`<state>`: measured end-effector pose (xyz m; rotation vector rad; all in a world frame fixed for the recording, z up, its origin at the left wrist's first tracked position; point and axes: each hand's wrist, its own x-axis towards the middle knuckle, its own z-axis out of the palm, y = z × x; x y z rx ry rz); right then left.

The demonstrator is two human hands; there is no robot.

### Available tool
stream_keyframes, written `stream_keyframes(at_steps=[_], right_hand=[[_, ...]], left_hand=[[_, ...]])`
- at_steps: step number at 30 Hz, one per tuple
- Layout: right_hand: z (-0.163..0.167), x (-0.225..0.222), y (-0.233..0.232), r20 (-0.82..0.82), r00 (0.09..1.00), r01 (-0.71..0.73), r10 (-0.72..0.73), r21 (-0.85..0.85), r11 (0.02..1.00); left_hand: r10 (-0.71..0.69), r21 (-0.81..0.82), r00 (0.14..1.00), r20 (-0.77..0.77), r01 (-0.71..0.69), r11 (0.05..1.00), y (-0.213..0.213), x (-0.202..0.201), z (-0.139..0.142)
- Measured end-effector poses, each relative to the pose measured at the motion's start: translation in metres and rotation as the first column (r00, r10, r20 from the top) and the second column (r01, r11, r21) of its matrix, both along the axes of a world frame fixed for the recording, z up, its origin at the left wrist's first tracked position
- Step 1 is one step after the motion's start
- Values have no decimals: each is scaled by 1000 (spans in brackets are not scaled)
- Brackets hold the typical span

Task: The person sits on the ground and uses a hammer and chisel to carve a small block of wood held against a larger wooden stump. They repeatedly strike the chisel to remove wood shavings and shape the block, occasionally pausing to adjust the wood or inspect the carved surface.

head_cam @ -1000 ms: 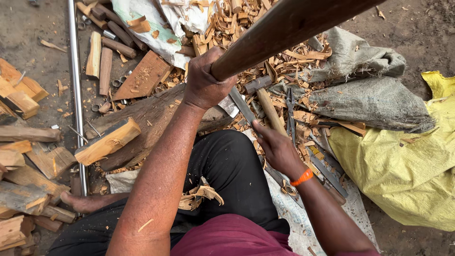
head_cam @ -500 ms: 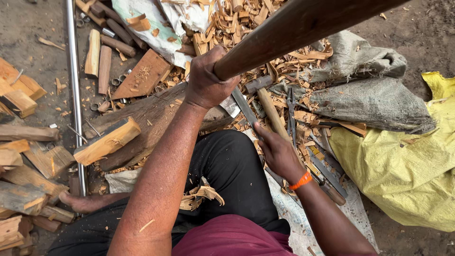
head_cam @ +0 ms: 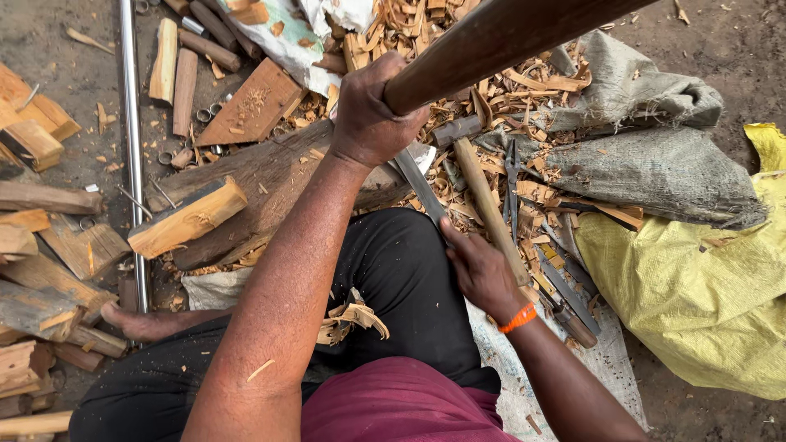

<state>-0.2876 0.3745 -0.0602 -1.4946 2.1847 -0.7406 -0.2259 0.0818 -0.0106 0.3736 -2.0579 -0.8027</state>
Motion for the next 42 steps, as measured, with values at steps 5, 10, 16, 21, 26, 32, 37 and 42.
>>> stream_keyframes(at_steps=[5, 10, 16, 21, 26, 32, 37, 42], right_hand=[[-8, -4, -9, 20, 999, 45, -44, -38, 998], [-12, -20, -59, -9, 999, 30, -31, -76, 997], [8, 4, 6, -20, 1000, 4, -5, -33, 999], [0, -5, -40, -2, 999, 45, -45, 13, 999], [-6, -6, -55, 0, 999, 50, -50, -41, 998], [1, 3, 0, -76, 996, 36, -35, 8, 999], [-5, -26, -80, -89, 996, -12, -4, -170, 985], [9, -14, -57, -56, 998, 21, -18, 50, 999]], left_hand=[[-14, 42, 1000, -14, 15, 999, -1, -1, 0], [-13, 52, 999, -32, 14, 999, 5, 0, 15], [37, 67, 999, -8, -36, 997, 5, -3, 5], [30, 87, 1000, 8, -30, 996, 3, -4, 2], [45, 77, 998, 44, -48, 996, 4, -2, 9], [56, 13, 998, -21, -56, 998, 4, -1, 6], [21, 58, 1000, 4, -21, 998, 4, 0, 13], [25, 68, 1000, 10, -25, 997, 6, -2, 13]])
